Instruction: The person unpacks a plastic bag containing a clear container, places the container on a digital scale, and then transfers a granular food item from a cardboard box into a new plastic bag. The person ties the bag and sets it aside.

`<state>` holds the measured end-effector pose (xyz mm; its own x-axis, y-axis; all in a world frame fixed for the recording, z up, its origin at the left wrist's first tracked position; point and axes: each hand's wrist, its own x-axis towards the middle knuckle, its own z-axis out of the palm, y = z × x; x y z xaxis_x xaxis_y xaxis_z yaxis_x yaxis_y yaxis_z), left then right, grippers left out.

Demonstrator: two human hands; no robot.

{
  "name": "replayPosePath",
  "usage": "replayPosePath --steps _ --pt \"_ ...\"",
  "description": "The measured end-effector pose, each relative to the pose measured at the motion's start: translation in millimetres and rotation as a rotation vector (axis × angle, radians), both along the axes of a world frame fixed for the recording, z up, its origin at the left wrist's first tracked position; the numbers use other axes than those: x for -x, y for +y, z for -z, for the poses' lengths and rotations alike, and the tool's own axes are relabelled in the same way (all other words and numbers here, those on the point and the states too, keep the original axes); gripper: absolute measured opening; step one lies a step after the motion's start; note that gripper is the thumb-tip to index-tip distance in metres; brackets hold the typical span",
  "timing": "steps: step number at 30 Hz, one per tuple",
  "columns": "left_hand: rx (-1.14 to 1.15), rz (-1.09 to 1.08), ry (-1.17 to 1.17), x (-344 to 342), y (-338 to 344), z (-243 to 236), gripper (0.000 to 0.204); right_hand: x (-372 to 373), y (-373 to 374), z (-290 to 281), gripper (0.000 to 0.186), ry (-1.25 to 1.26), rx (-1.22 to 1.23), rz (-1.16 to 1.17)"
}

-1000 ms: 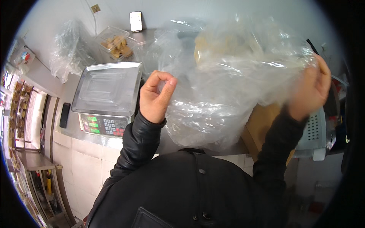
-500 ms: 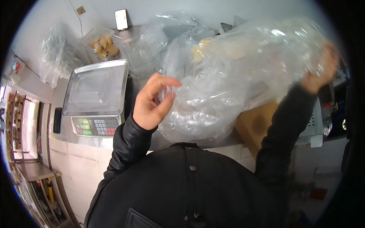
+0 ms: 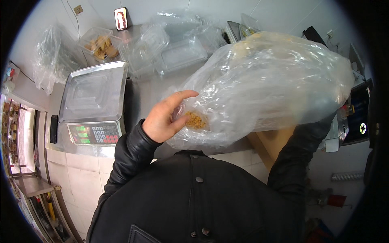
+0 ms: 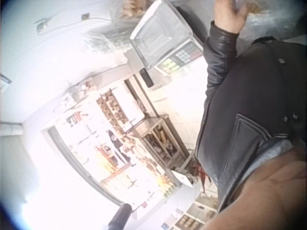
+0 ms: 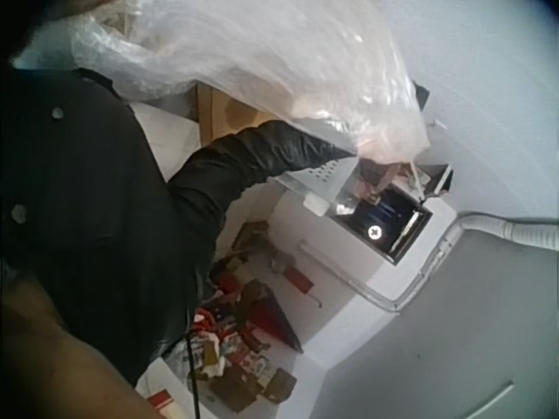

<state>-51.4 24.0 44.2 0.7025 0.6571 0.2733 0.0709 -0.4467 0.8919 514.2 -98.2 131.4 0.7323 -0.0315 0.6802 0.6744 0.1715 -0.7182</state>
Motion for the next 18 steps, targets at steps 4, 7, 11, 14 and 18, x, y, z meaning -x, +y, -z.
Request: replayPosePath --steps 4,7,11,14,18 --pt "-0.075 0.032 0.011 9 -1 -3 0.046 -43 -46 52 0.018 0.15 0.067 0.082" --pt "-0.088 0.065 0.076 19 -6 -1 0.046 -66 -79 85 0.02 0.235 0.126 0.129" --pt "-0.077 0.042 0.065 29 -14 9 0.046 -86 -116 127 0.022 0.334 0.222 0.184" --pt "-0.02 -0.004 0.033 34 -17 15 0.045 -108 -134 156 0.024 0.358 0.368 0.218" --pt "-0.001 -0.063 -0.018 37 -17 19 0.04 -142 -129 169 0.026 0.066 0.943 0.241"
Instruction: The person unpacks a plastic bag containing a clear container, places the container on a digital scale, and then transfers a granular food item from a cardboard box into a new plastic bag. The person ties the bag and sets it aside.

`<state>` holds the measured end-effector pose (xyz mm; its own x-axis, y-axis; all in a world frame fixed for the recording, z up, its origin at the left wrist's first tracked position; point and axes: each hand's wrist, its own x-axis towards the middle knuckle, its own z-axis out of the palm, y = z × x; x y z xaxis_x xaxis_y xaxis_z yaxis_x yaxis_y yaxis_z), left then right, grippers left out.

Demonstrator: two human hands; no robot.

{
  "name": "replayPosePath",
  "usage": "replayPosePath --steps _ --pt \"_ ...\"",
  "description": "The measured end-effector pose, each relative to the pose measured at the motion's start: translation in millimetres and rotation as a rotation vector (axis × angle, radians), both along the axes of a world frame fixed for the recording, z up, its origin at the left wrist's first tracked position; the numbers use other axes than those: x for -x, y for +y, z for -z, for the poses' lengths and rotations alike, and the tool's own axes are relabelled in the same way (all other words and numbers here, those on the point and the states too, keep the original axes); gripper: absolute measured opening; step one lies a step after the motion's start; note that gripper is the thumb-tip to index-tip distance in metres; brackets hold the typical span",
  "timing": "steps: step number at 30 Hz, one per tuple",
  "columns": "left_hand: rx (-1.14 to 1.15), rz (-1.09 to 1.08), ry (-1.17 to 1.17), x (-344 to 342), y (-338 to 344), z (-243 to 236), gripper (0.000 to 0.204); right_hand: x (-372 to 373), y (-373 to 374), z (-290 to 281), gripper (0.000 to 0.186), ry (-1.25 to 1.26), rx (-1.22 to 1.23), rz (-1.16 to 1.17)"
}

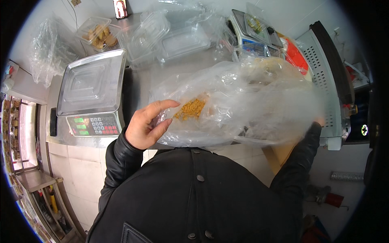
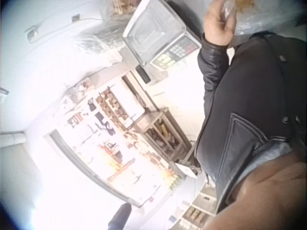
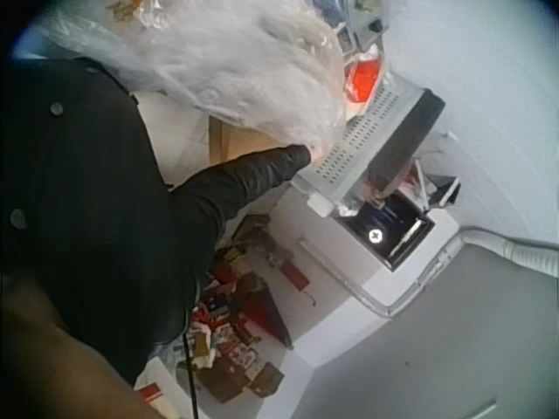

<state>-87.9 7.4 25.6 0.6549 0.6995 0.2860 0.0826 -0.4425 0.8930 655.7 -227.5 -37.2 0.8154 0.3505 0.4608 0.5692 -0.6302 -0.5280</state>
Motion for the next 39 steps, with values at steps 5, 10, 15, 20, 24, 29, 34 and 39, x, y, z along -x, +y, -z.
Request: replayPosePath --steps 5,10,15,20,24,29,34,39 --pt "-0.01 -0.014 -0.053 -16 2 -2 0.032 68 59 -53 0.037 -0.036 0.217 -0.035" --pt "-0.208 0.068 -0.058 -38 21 -21 0.024 274 123 -126 0.049 -0.032 0.109 -0.837" --pt "-0.103 -0.01 -0.131 -42 22 -35 0.02 393 151 -103 0.077 -0.234 0.568 -1.194" --pt "0.072 -0.054 -0.253 -41 6 -28 0.019 350 165 -71 0.041 0.098 0.69 -0.95" --pt "0.062 -0.052 -0.247 -41 6 -23 0.018 302 160 -102 0.017 0.254 0.14 -0.874" --pt "0.016 0.0 -0.202 -50 7 -20 0.019 290 174 -139 0.019 0.307 -0.187 -0.733" --pt "0.014 0.002 -0.155 -56 7 -23 0.018 311 186 -154 0.022 0.199 -0.232 -0.908" --pt "0.062 0.033 -0.003 -58 8 -24 0.02 319 184 -179 0.035 0.383 -0.525 -0.886"
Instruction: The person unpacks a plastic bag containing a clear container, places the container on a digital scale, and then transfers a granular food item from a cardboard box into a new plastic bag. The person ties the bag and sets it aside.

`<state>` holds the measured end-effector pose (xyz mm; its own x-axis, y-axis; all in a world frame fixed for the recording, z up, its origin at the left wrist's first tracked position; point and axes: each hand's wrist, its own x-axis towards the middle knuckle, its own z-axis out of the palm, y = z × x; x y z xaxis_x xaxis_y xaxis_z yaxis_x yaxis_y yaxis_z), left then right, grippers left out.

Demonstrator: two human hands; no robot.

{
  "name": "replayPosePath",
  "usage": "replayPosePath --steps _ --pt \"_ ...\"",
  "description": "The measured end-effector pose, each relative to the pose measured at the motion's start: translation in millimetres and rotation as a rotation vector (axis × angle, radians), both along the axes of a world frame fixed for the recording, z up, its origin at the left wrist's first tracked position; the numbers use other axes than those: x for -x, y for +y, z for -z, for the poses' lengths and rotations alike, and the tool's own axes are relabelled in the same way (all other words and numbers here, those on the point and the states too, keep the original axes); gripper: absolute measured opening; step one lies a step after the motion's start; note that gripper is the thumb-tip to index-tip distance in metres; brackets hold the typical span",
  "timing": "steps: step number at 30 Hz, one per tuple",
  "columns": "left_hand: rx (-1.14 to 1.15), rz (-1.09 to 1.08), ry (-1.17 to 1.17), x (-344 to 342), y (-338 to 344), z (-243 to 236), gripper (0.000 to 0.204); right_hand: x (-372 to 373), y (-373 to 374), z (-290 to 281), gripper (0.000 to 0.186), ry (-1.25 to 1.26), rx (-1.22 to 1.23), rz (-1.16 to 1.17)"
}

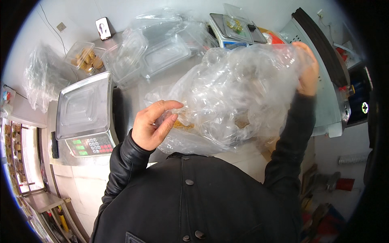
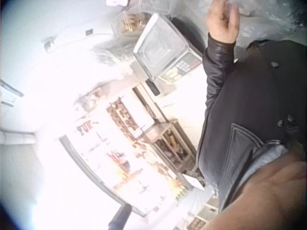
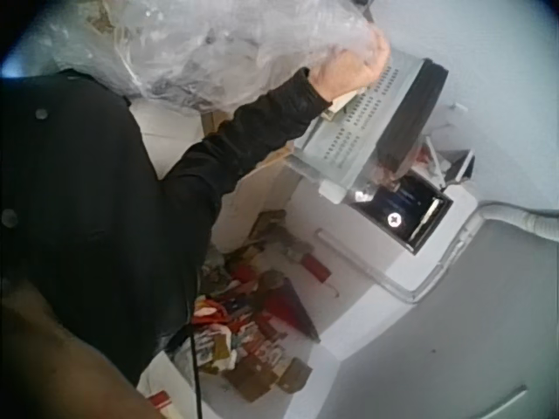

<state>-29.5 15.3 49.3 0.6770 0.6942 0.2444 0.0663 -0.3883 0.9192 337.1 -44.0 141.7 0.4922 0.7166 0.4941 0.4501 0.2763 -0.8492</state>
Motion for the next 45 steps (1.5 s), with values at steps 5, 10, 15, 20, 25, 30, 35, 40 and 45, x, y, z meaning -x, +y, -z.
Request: replayPosePath --steps 5,10,15,20,25,30,35,40,45 --pt "-0.533 -0.21 0.239 -7 6 -5 0.041 8 -10 -26 0.018 -0.055 -0.217 0.214" --pt "-0.627 -0.116 0.073 -34 -1 -11 0.072 24 -4 -24 0.023 -0.043 -0.15 0.135" --pt "-0.307 0.022 0.691 -60 20 18 0.042 2 -5 -9 0.02 -0.128 -0.183 0.072" --pt "-0.368 -0.257 0.152 -55 49 41 0.029 6 -16 -12 0.031 -0.982 1.045 0.464" --pt "-0.618 -0.02 0.028 -69 35 21 0.033 97 -14 6 0.055 -1.107 0.266 -0.167" --pt "-0.349 -0.117 -0.062 -70 30 24 0.041 124 30 57 0.029 -0.756 0.526 -0.467" --pt "0.037 0.126 0.265 -67 53 69 0.042 116 48 53 0.015 -0.193 0.477 -0.493" --pt "0.129 -0.123 -0.085 -67 74 98 0.016 107 37 20 0.012 -0.237 0.784 -0.546" --pt "0.737 0.016 -0.474 -63 80 82 0.01 86 37 45 0.015 -0.575 0.937 -0.79"
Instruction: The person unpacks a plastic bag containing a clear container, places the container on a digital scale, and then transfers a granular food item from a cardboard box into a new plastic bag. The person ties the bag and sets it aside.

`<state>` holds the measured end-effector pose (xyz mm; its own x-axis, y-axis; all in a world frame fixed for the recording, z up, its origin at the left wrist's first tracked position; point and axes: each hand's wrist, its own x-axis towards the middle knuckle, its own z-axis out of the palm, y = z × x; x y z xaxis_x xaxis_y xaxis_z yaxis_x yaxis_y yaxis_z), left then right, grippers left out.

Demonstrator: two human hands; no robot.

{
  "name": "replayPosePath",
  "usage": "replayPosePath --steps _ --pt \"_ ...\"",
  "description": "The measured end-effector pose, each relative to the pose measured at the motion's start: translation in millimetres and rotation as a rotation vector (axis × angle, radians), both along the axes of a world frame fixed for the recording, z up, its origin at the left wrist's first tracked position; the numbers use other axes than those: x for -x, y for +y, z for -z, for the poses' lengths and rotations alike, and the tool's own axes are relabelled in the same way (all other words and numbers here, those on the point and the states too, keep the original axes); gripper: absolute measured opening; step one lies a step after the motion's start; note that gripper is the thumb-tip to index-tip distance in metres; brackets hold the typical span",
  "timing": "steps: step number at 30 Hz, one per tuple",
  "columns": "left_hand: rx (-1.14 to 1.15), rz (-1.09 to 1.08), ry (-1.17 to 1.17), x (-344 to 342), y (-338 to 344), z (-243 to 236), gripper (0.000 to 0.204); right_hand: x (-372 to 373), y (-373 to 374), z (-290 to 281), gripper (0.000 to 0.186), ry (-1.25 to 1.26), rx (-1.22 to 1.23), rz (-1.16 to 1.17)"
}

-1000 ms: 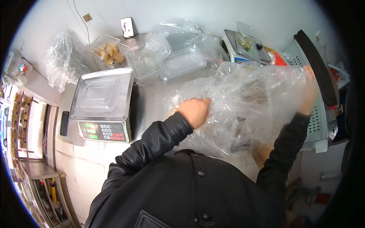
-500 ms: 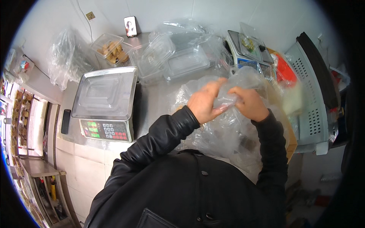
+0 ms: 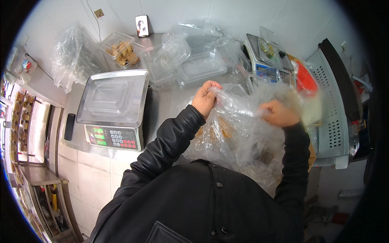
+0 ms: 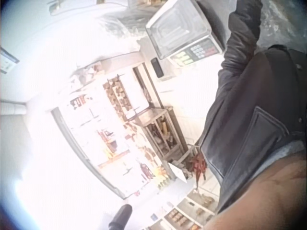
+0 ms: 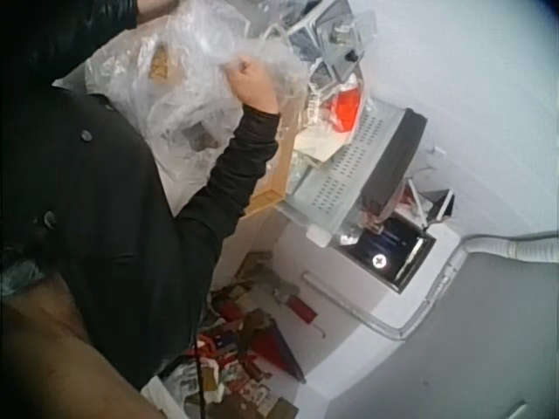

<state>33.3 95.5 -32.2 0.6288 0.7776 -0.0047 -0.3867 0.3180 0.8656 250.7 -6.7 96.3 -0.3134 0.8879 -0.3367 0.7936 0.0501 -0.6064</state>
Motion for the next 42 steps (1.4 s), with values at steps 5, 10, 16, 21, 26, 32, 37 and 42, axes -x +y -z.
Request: replayPosePath --steps 5,10,16,21,26,32,37,42 --pt "-0.086 -0.012 0.023 -4 -17 -20 0.024 -13 12 16 0.017 0.522 -0.415 0.515" --pt "-0.696 -0.131 0.597 -8 -6 -12 0.036 -10 24 9 0.02 0.816 -0.335 0.615" --pt "-0.334 -0.11 0.381 -4 13 -9 0.021 -17 31 -4 0.018 0.729 -0.368 0.414" --pt "0.29 -0.043 0.012 -7 -3 -32 0.032 -9 24 -5 0.02 0.931 -0.386 0.587" --pt "0.142 0.175 0.137 -10 -14 -35 0.036 -9 24 -15 0.02 0.838 -0.516 0.524" --pt "-0.05 0.013 0.172 5 18 -22 0.028 -78 14 -64 0.012 0.384 -0.868 0.675" --pt "0.029 -0.197 0.106 9 21 -31 0.022 -96 -7 -58 0.008 0.279 -0.878 0.643" --pt "0.065 -0.229 -0.043 24 20 -56 0.014 -103 -22 -65 0.007 0.019 -0.847 0.715"
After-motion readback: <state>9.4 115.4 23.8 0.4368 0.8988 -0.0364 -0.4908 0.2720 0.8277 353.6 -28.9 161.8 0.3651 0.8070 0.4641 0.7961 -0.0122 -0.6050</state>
